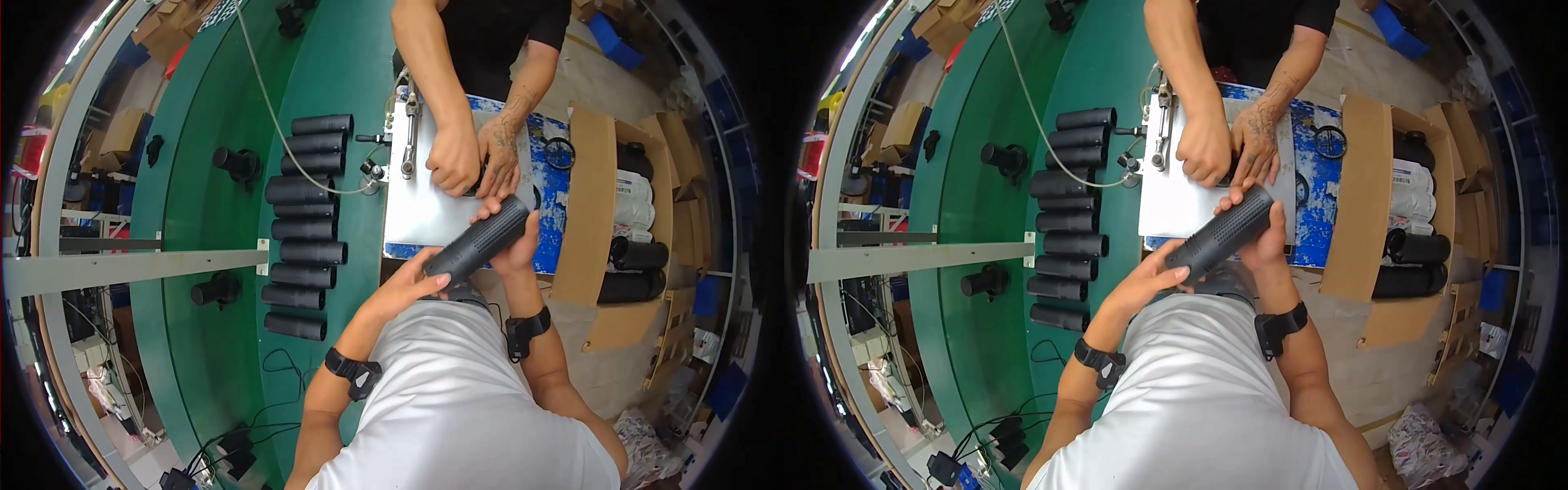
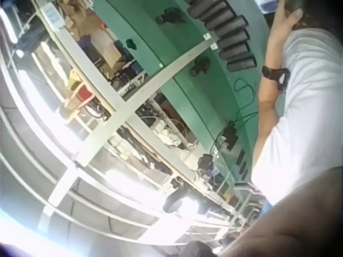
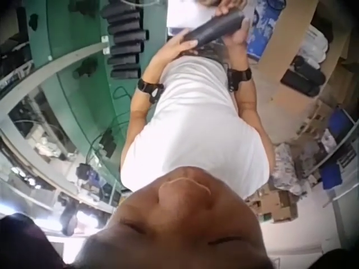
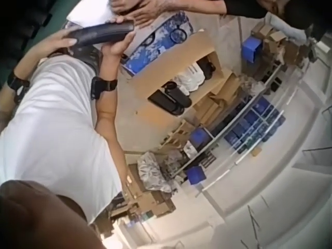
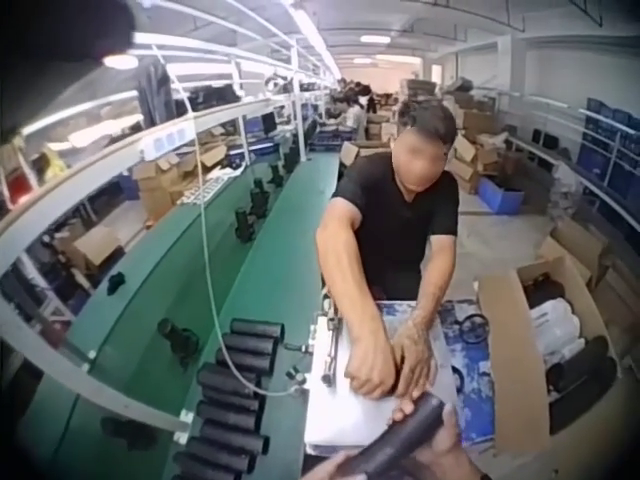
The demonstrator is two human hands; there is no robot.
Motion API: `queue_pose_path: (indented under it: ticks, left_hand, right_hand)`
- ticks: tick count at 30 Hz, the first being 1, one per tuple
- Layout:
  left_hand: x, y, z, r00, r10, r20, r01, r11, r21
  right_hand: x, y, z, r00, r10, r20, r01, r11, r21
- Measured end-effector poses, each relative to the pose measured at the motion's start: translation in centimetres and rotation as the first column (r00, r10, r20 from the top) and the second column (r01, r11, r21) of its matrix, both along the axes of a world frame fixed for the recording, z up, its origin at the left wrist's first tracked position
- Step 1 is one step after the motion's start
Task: The person picks up a microphone body, inserts it into a shock mount on a press, and activates the machine. They remove the assembled unit, attach a base ring by hand, and place it on the table before repeating the process.
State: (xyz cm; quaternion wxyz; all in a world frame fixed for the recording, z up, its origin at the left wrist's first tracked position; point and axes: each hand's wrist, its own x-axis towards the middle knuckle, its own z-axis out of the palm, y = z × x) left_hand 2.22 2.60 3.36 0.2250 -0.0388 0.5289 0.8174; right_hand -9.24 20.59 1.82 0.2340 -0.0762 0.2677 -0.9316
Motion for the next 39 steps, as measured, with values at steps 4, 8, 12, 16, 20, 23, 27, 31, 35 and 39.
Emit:
queue_pose_path:
  ticks: [4, 8, 12, 16, 20, 23, 27, 31, 35, 39]
  left_hand:
    - [0.7, -0.5, -1.1, 0.997, -0.076, 0.015, 0.073, 0.987, 0.144]
    - [0.2, -0.6, -1.5, 0.99, -0.118, 0.08, 0.09, 0.953, 0.29]
    - [-0.3, 0.2, -1.7, 0.972, 0.12, 0.2, -0.146, 0.982, 0.122]
    - [2.4, -2.4, -4.0, 0.96, 0.262, 0.098, -0.254, 0.963, -0.086]
    - [6.4, -5.5, -5.2, 0.848, 0.467, 0.251, -0.445, 0.884, -0.141]
    - [7.3, -6.4, -6.2, 0.799, 0.539, 0.267, -0.512, 0.843, -0.167]
    - [6.2, -6.9, -6.5, 0.774, 0.603, 0.193, -0.577, 0.797, -0.177]
    - [-0.3, -8.6, -6.3, 0.761, 0.641, -0.099, -0.647, 0.743, -0.172]
    - [-10.8, -11.8, -7.0, 0.644, 0.324, -0.693, -0.764, 0.32, -0.561]
    - [-17.9, -14.9, -10.7, 0.703, 0.01, -0.712, -0.711, -0.027, -0.703]
  right_hand:
    - [0.8, 0.5, -0.9, 0.997, 0.08, -0.025, -0.081, 0.995, -0.061]
    - [0.0, 0.6, -0.8, 0.996, 0.067, -0.065, -0.069, 0.997, -0.025]
    - [-5.1, 0.3, 2.3, 0.887, -0.236, -0.396, 0.362, 0.888, 0.283]
    - [-10.5, -0.6, 2.7, 0.656, -0.294, -0.695, 0.668, 0.654, 0.354]
    - [-11.3, -2.1, 0.6, 0.663, -0.18, -0.726, 0.648, 0.625, 0.437]
    - [-9.7, -4.2, 0.0, 0.62, 0.079, -0.781, 0.661, 0.485, 0.573]
    - [-9.9, -5.6, -2.8, 0.645, -0.125, -0.754, 0.73, 0.395, 0.558]
    - [-8.8, -6.4, -3.8, 0.515, -0.188, -0.837, 0.841, 0.299, 0.45]
    - [-9.4, -7.0, -4.1, 0.46, -0.226, -0.859, 0.884, 0.209, 0.418]
    - [-8.9, -7.1, -3.9, 0.445, -0.228, -0.866, 0.89, 0.22, 0.399]
